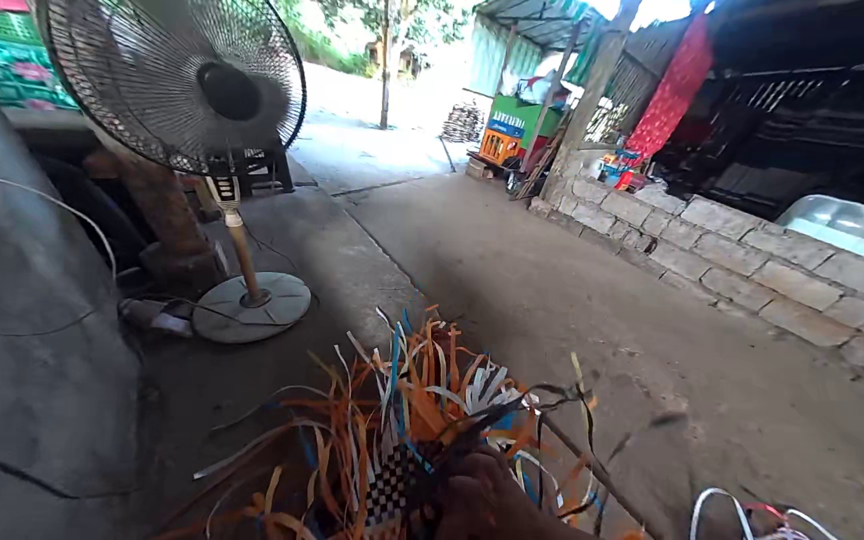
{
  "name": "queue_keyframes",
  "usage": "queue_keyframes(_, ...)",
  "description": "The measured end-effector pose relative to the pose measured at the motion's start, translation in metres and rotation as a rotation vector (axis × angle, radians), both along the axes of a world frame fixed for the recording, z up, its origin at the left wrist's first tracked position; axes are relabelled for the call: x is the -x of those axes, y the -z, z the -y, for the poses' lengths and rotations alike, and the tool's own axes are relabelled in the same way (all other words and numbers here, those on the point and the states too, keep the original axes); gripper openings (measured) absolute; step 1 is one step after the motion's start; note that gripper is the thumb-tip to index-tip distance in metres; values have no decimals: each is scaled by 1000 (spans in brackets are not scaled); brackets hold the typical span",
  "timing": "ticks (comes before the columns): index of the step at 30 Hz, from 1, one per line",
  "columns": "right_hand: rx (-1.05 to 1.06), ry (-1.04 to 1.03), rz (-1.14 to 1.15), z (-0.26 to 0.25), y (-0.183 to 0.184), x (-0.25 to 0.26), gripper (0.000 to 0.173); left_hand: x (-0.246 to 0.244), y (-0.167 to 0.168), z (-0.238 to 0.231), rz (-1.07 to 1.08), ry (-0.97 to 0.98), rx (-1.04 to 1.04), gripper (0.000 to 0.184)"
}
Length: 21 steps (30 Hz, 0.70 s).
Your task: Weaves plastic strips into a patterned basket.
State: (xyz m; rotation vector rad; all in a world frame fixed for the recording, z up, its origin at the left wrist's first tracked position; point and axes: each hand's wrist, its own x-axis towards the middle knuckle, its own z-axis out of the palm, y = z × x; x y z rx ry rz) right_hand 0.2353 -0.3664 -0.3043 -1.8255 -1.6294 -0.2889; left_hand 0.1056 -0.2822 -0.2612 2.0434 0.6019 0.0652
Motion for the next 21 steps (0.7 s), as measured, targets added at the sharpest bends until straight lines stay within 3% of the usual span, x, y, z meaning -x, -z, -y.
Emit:
queue_keyframes(1, 138, 68, -137, 16, 3, -7, 40, -38, 68, -10, 359, -22, -231, 34)
queue_keyframes(3, 470, 175, -484, 42, 6, -27, 48, -88, 67, -25, -4, 27, -101, 42)
queue_keyframes(6, 680, 306, -814, 85, 24, -60, 48, -105, 58, -26, -117, -145, 29, 48)
queue_keyframes(8, 862, 325, -780, 122, 45, -78, 52, -100, 58, -26, -107, -177, 37, 47)
queue_keyframes(11, 1187, 489, -700, 133, 32, -88, 66, -97, 53, -27, -170, -139, 36, 49)
queue_keyframes(12, 1151, 489, -651, 127, 19, -91, 63, -98, 55, -27, -163, -117, 28, 49)
queue_keyframes(14, 888, 409, -542, 105, -13, -91, 49, -102, 65, -24, -126, -102, -32, 48)
queue_keyframes(16, 617, 218, -508, 77, -48, -80, 36, -103, 60, -19, -165, -64, -48, 55)
queue_keyframes(18, 459, -71, -614, 50, -72, -65, 29, -102, 53, -16, -206, -35, -31, 56)
queue_keyframes(21, 526, -465, -757, 18, -74, -38, 33, -99, 53, -18, -189, -9, -10, 52)
